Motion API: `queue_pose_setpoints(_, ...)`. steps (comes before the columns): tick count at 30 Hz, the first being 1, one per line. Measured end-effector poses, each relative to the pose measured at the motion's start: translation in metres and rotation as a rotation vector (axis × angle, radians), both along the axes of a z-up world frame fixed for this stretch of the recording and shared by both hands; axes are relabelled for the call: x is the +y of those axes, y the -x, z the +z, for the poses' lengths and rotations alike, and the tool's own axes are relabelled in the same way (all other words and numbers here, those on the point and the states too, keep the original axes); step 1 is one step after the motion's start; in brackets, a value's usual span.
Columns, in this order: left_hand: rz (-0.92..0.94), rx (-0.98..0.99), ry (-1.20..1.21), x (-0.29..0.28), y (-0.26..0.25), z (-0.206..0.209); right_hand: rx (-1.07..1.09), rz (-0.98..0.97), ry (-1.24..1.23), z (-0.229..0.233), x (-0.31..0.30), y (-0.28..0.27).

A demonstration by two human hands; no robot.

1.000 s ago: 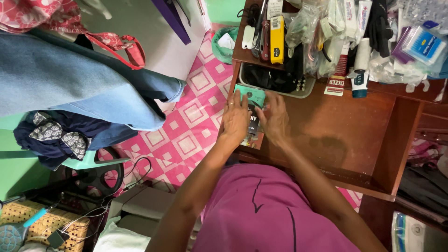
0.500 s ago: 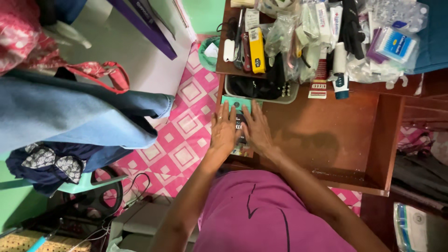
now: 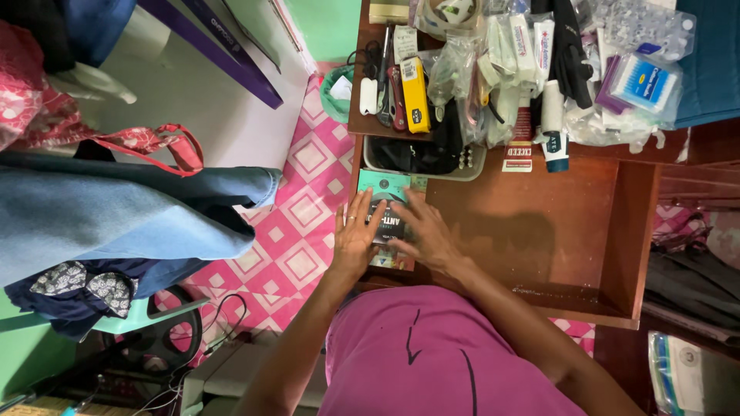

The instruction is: The person organizes various items in a wooden drawer, picking up and placing boxes, tubes, and packaged goods. They move items between the drawer and a nearby bed, arranging them into neat stacks and piles.

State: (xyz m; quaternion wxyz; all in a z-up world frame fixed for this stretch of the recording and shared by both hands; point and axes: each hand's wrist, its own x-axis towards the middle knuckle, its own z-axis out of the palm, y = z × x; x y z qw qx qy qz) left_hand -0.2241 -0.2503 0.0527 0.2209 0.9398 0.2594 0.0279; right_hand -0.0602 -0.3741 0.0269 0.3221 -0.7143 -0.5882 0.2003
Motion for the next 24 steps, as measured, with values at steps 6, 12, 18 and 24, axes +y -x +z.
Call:
queue_pose_setpoints(6,0.153,0.014,0.212,0.011,0.005,0.025,0.781,-0.511,0.108,-0.025,-0.009,0.003)
queue_pose_setpoints(12,0.304,-0.030,0.290,0.014,0.012,0.034,1.075,-0.640,0.254,-0.063,0.021,-0.009)
queue_pose_setpoints(18,0.331,-0.103,0.321,0.007,0.010,0.036,1.095,-0.661,0.439,-0.067,0.026,-0.019)
queue_pose_setpoints(24,0.302,-0.082,0.317,-0.007,0.014,0.027,1.280,-0.614,0.475,-0.070,-0.017,-0.008)
